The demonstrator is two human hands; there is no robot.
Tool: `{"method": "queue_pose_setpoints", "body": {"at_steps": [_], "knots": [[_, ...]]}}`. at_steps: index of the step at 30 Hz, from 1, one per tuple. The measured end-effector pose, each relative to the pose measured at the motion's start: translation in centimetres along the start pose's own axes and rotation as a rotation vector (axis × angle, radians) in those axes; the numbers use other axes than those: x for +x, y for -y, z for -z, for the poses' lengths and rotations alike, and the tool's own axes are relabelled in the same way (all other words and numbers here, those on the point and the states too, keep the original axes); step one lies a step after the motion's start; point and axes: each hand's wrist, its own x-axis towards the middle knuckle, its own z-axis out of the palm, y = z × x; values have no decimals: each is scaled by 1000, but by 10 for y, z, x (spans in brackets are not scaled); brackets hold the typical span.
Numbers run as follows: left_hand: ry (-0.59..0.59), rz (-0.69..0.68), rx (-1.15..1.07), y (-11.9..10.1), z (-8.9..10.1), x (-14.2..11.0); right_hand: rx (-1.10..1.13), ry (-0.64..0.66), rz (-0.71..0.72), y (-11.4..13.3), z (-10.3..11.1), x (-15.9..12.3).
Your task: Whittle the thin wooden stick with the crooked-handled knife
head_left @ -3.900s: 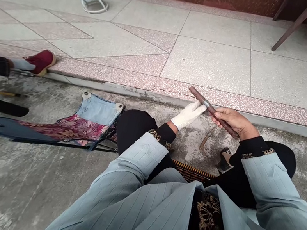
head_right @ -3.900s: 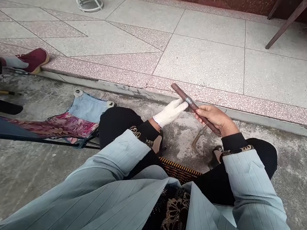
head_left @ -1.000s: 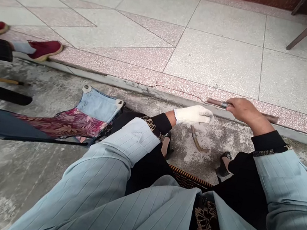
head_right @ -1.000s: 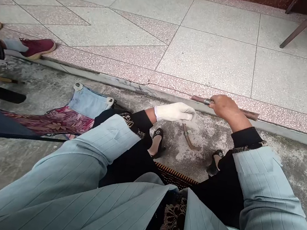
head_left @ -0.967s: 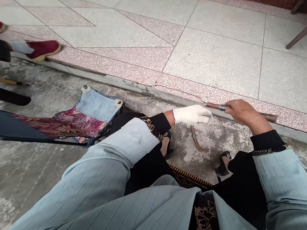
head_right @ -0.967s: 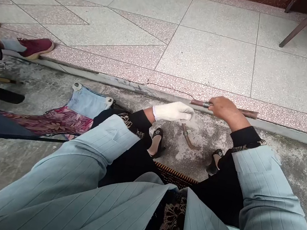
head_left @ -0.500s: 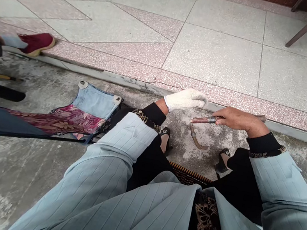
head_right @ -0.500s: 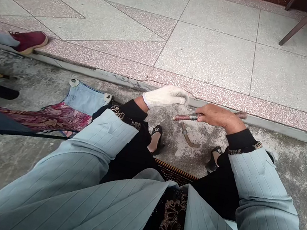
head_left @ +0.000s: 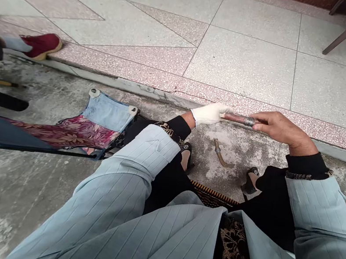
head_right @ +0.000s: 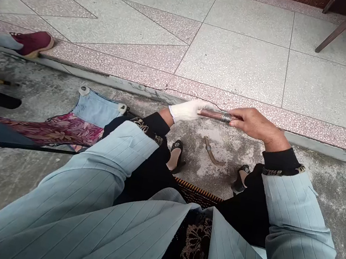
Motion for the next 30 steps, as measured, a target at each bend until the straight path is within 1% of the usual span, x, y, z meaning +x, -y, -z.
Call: {"method": "queue_pose_setpoints", "body": {"at_steps": [2,3,5,7,9,11,13,14,16,18,19,20,22,24,25,28,30], "knots": [[35,4,-156,4,-11,1,26,-74,-48,-1,0,0],[131,-14,-186,4,-17,2,47,-103,-75,-2,-1,1],[181,-42,-224,1,-28,1,85,-152,-133,-3,-4,4],[210,-35,-223,-4,-38,-1,77,-192,-205,-7,-7,9],[255,-25,-199,-11,-42,-5,-30,-219,-284,-10,-10,13],[298,-35,-144,-17,-43,-7,-230,-202,-354,-12,-14,17],[311,-60,-30,-20,-39,-9,-446,-107,-410,-12,-20,21],[305,-69,44,-20,-36,-9,-530,-21,-424,-11,-24,22],[268,-86,169,-20,-31,-9,-607,202,-387,-8,-31,23],[221,-100,206,-20,-27,-9,-548,414,-277,-4,-36,23],[211,-107,194,-19,-25,-9,-478,492,-205,-2,-37,22],[209,-115,171,-19,-24,-9,-392,547,-132,0,-37,21],[212,-112,96,-19,-23,-10,-207,592,-16,2,-34,17],[193,-79,-8,-17,-22,-9,-51,555,49,2,-26,13],[170,-58,-61,-16,-22,-9,12,508,53,2,-22,11],[123,6,-189,-10,-23,-7,147,293,-20,-1,-10,5],[147,45,-268,-8,-27,-6,220,117,-104,-3,-6,3]]}}
